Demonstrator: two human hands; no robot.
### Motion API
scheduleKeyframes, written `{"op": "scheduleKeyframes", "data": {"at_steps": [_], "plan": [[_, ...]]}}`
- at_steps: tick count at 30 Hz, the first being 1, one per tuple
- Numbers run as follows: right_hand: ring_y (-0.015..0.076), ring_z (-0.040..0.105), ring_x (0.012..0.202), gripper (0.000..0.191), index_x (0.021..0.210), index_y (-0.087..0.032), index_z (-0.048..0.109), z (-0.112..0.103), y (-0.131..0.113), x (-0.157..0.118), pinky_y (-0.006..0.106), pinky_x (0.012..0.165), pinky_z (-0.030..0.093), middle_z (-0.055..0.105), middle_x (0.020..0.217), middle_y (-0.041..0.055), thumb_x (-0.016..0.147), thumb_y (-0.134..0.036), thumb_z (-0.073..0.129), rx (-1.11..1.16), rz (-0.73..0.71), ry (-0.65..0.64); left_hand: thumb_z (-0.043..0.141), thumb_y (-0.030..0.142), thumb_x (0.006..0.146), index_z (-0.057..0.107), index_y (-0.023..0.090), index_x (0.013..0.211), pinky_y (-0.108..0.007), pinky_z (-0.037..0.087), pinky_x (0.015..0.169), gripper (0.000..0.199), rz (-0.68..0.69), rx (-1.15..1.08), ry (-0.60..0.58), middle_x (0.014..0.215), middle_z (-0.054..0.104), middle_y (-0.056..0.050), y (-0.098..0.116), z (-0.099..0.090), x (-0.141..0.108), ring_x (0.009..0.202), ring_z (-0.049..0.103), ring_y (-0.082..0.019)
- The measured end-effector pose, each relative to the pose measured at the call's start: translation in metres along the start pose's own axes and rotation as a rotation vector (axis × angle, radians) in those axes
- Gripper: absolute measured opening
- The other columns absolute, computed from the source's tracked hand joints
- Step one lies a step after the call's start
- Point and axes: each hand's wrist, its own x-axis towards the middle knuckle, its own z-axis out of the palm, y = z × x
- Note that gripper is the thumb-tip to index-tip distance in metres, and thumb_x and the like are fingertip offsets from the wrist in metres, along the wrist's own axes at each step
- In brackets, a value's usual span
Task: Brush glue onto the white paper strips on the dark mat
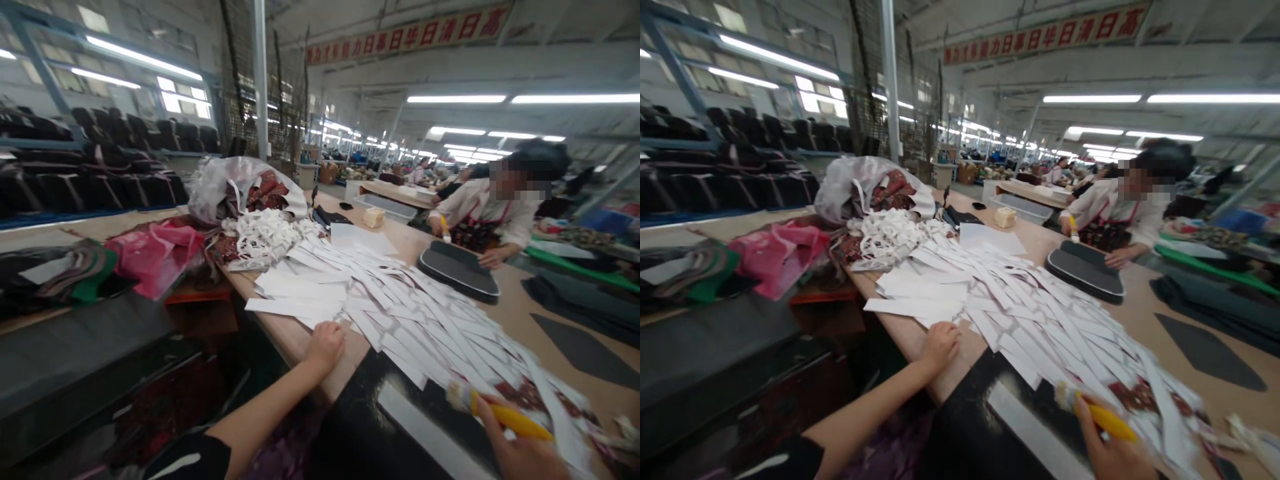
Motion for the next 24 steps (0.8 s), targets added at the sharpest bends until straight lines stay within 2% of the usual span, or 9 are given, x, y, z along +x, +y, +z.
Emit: {"op": "scheduleKeyframes", "data": {"at_steps": [4,8,12,15,20,22,24], "plan": [[0.0258,0.062,0.088,0.042,0.089,-0.023,0.066,0.051,-0.053,0.018,0.041,0.081,0.048,0.068,0.091,0.0094,0.08,-0.056,0.043,0.126,-0.077,-0.069,0.056,0.026,0.078,0.056,0.015,0.097,-0.04,0.037,0.083,0.022,-0.128,0.096,-0.031,0.099,0.055,-0.01,-0.027,-0.006,0.025,0.096,0.048,-0.025],[0.0253,0.061,0.091,0.045,0.093,-0.021,0.064,0.08,-0.095,0.03,0.042,0.085,0.046,0.067,0.096,0.0084,0.08,-0.059,0.043,0.213,-0.045,-0.128,0.052,0.024,0.08,0.057,0.013,0.091,-0.04,0.037,0.081,0.016,-0.175,0.114,-0.068,0.095,0.056,-0.011,-0.033,0.001,0.037,0.094,0.048,-0.025],[0.0251,0.06,0.095,0.043,0.094,-0.021,0.064,0.097,-0.116,0.038,0.042,0.088,0.044,0.067,0.099,0.0084,0.081,-0.056,0.044,0.298,-0.021,-0.192,0.043,0.021,0.085,0.059,0.014,0.086,-0.036,0.038,0.077,0.018,-0.232,0.086,-0.098,0.092,0.059,-0.01,-0.039,0.004,0.039,0.091,0.052,-0.022],[0.0244,0.06,0.097,0.04,0.097,-0.02,0.062,0.114,-0.129,0.048,0.04,0.089,0.044,0.066,0.101,0.0091,0.081,-0.053,0.045,0.379,-0.017,-0.212,0.043,0.023,0.086,0.061,0.015,0.085,-0.034,0.039,0.073,0.019,-0.261,0.058,-0.122,0.089,0.061,-0.008,-0.046,0.003,0.039,0.088,0.055,-0.021],[0.0211,0.06,0.094,0.035,0.098,-0.018,0.059,0.154,-0.164,0.079,0.035,0.084,0.046,0.066,0.099,0.0087,0.084,-0.045,0.043,0.546,-0.083,-0.264,0.042,0.018,0.085,0.063,0.016,0.083,-0.034,0.038,0.074,0.021,-0.238,0.052,-0.129,0.089,0.063,-0.008,-0.047,0.002,0.037,0.088,0.055,-0.02],[0.019,0.062,0.088,0.034,0.101,-0.018,0.058,0.172,-0.178,0.093,0.031,0.078,0.047,0.067,0.096,0.0074,0.085,-0.043,0.041,0.513,-0.122,-0.311,0.04,0.016,0.086,0.063,0.015,0.082,-0.035,0.038,0.075,0.023,-0.222,0.06,-0.118,0.089,0.062,-0.008,-0.044,0.003,0.035,0.088,0.055,-0.02],[0.0167,0.062,0.078,0.029,0.1,-0.02,0.059,0.186,-0.187,0.106,0.028,0.071,0.046,0.068,0.087,0.0039,0.086,-0.038,0.041,0.357,-0.158,-0.408,0.037,0.014,0.087,0.062,0.015,0.087,-0.036,0.038,0.076,0.025,-0.213,0.071,-0.098,0.092,0.061,-0.009,-0.041,0.006,0.033,0.089,0.054,-0.021]]}}
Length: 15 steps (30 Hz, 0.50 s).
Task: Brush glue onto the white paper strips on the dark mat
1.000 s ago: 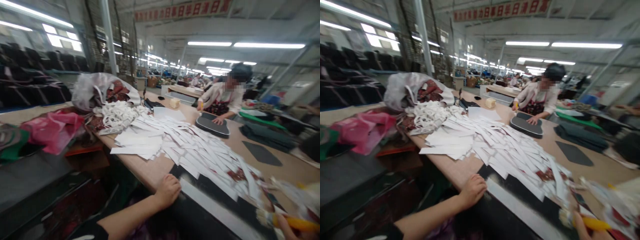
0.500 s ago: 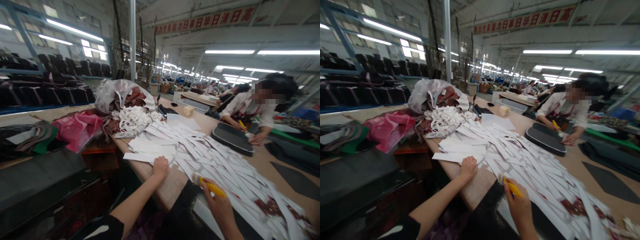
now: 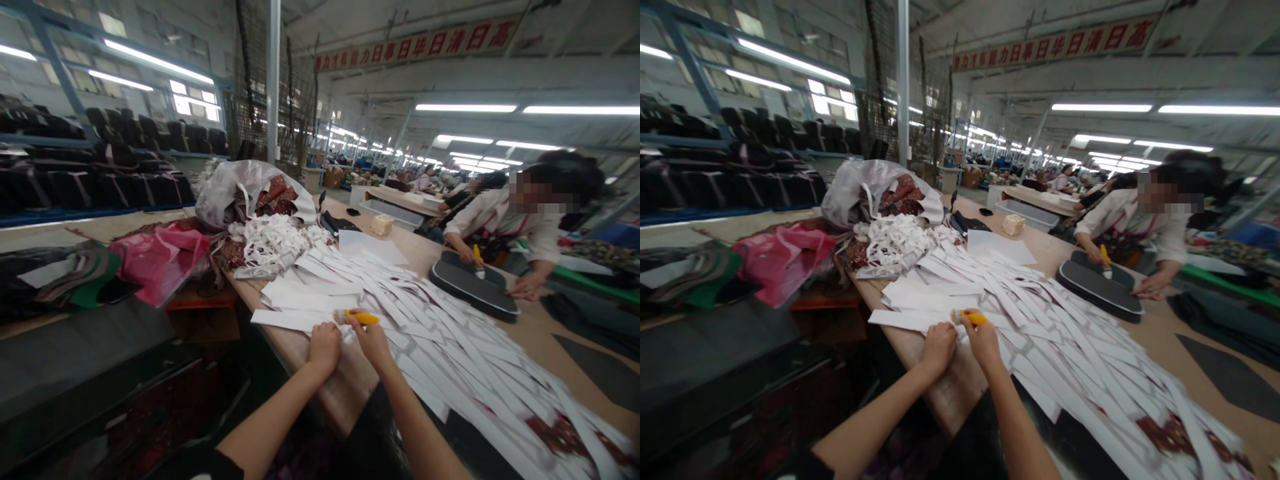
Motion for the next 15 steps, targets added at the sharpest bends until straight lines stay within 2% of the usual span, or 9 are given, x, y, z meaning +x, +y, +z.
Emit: {"op": "scheduleKeyframes", "data": {"at_steps": [2,4,6,10,13,15], "plan": [[0.0161,0.062,0.07,0.024,0.092,-0.02,0.062,0.003,0.0,0.013,0.026,0.065,0.044,0.068,0.075,0.0021,0.085,-0.033,0.042,-0.162,0.032,-0.074,0.035,0.012,0.087,0.061,0.014,0.09,-0.038,0.038,0.078,0.027,0.011,0.007,0.016,0.093,0.06,-0.01,0.002,0.002,-0.001,0.09,0.053,-0.022],[0.0172,0.061,0.07,0.022,0.083,-0.018,0.063,0.001,0.001,0.019,0.026,0.066,0.041,0.066,0.071,0.0045,0.084,-0.029,0.044,-0.254,0.051,-0.07,0.035,0.011,0.087,0.061,0.013,0.088,-0.038,0.038,0.079,0.026,0.029,0.009,0.02,0.092,0.06,-0.01,0.004,0.004,-0.002,0.09,0.052,-0.023],[0.0175,0.061,0.073,0.024,0.084,-0.017,0.063,-0.003,0.002,0.02,0.026,0.068,0.04,0.067,0.074,0.0065,0.085,-0.029,0.042,-0.279,0.042,-0.051,0.036,0.009,0.086,0.061,0.013,0.085,-0.038,0.038,0.08,0.025,0.04,0.006,0.015,0.091,0.06,-0.01,0.004,0.005,-0.002,0.09,0.052,-0.023],[0.0153,0.06,0.07,0.023,0.087,-0.02,0.063,-0.008,-0.001,0.016,0.024,0.065,0.038,0.067,0.073,0.0028,0.085,-0.03,0.042,-0.333,0.016,-0.102,0.034,0.01,0.087,0.061,0.013,0.091,-0.039,0.038,0.08,0.028,0.026,-0.011,-0.002,0.093,0.06,-0.01,0.005,0.003,0.0,0.09,0.053,-0.023],[0.0181,0.06,0.073,0.026,0.084,-0.017,0.063,-0.011,-0.001,0.013,0.026,0.068,0.038,0.066,0.074,0.0059,0.085,-0.032,0.041,-0.356,0.017,-0.045,0.035,0.01,0.086,0.063,0.013,0.085,-0.038,0.038,0.08,0.028,0.009,-0.027,-0.031,0.092,0.061,-0.011,0.004,-0.001,0.003,0.091,0.053,-0.023],[0.0177,0.06,0.072,0.031,0.091,-0.018,0.062,-0.013,-0.001,0.009,0.027,0.069,0.04,0.067,0.079,0.0061,0.087,-0.037,0.039,-0.246,0.004,0.02,0.035,0.01,0.085,0.064,0.012,0.084,-0.038,0.039,0.079,0.029,-0.014,-0.041,-0.052,0.091,0.061,-0.011,0.003,-0.005,0.005,0.091,0.054,-0.023]]}}
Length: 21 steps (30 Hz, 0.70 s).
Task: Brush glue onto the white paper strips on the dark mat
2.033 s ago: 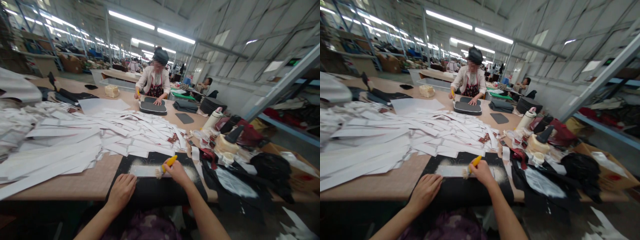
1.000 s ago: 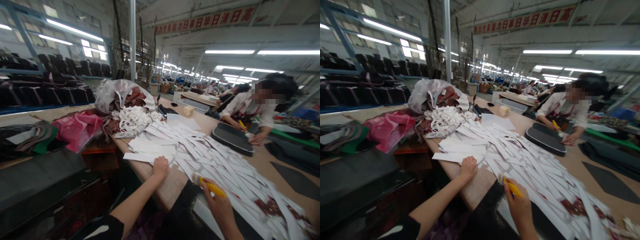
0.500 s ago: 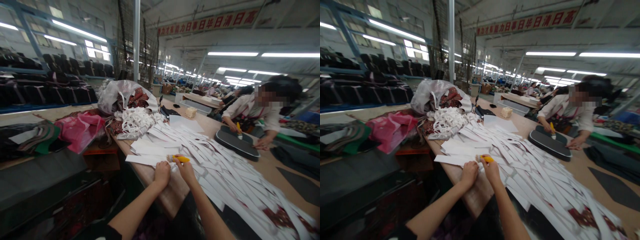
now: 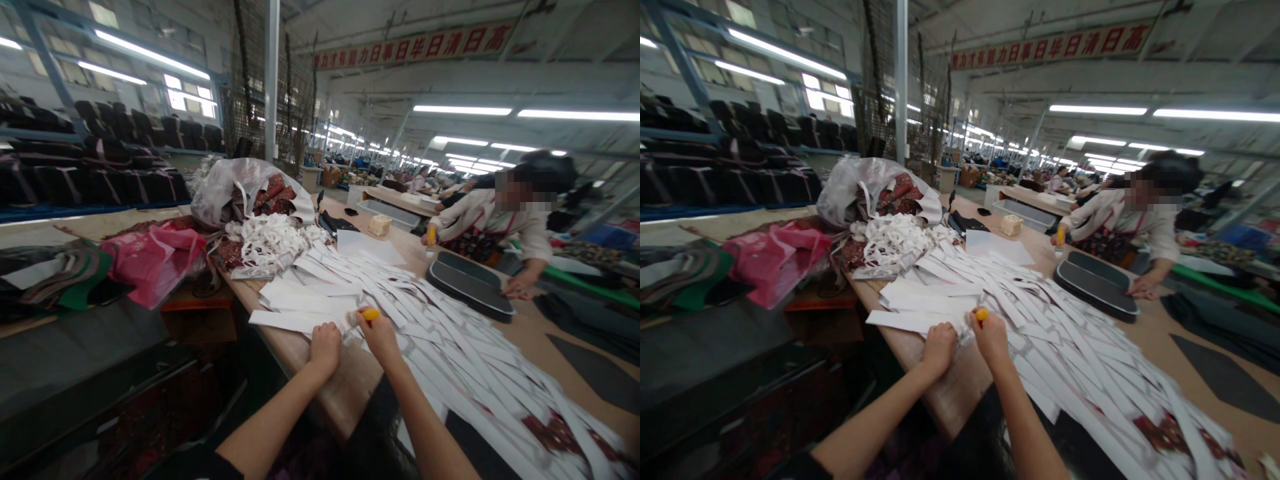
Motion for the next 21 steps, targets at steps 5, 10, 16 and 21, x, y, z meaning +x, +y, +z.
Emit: {"op": "scheduleKeyframes", "data": {"at_steps": [5,10,16,21], "plan": [[0.0163,0.06,0.064,0.035,0.113,-0.021,0.056,0.014,0.003,-0.019,0.026,0.064,0.043,0.064,0.068,0.0004,0.086,-0.035,0.037,0.293,0.082,0.002,0.037,0.012,0.084,0.065,0.013,0.082,-0.035,0.041,0.075,0.028,-0.043,-0.051,-0.062,0.09,0.063,-0.011,-0.004,-0.011,0.005,0.089,0.057,-0.022],[0.0164,0.059,0.074,0.043,0.113,-0.02,0.054,0.041,0.01,-0.031,0.026,0.067,0.042,0.066,0.08,0.0028,0.076,-0.012,0.033,0.3,0.051,-0.005,0.042,0.017,0.083,0.065,0.014,0.083,-0.033,0.04,0.079,0.024,-0.074,-0.135,-0.096,0.092,0.064,-0.01,-0.009,-0.015,0.009,0.09,0.058,-0.021],[0.0169,0.059,0.079,0.038,0.107,-0.018,0.053,0.051,0.012,-0.032,0.027,0.071,0.041,0.067,0.086,0.0048,0.075,-0.01,0.035,0.252,0.025,0.0,0.051,0.017,0.076,0.065,0.016,0.074,-0.03,0.039,0.081,0.014,-0.167,-0.337,-0.093,0.086,0.065,-0.007,-0.013,-0.012,0.011,0.089,0.058,-0.019],[0.0186,0.059,0.082,0.028,0.103,-0.019,0.054,0.063,0.004,-0.032,0.028,0.075,0.04,0.066,0.087,0.0076,0.08,-0.014,0.038,0.082,-0.006,-0.112,0.058,0.017,0.075,0.062,0.013,0.072,-0.03,0.044,0.078,0.006,-0.375,-0.618,-0.002,0.079,0.063,-0.005,-0.027,-0.019,0.018,0.082,0.058,-0.016]]}}
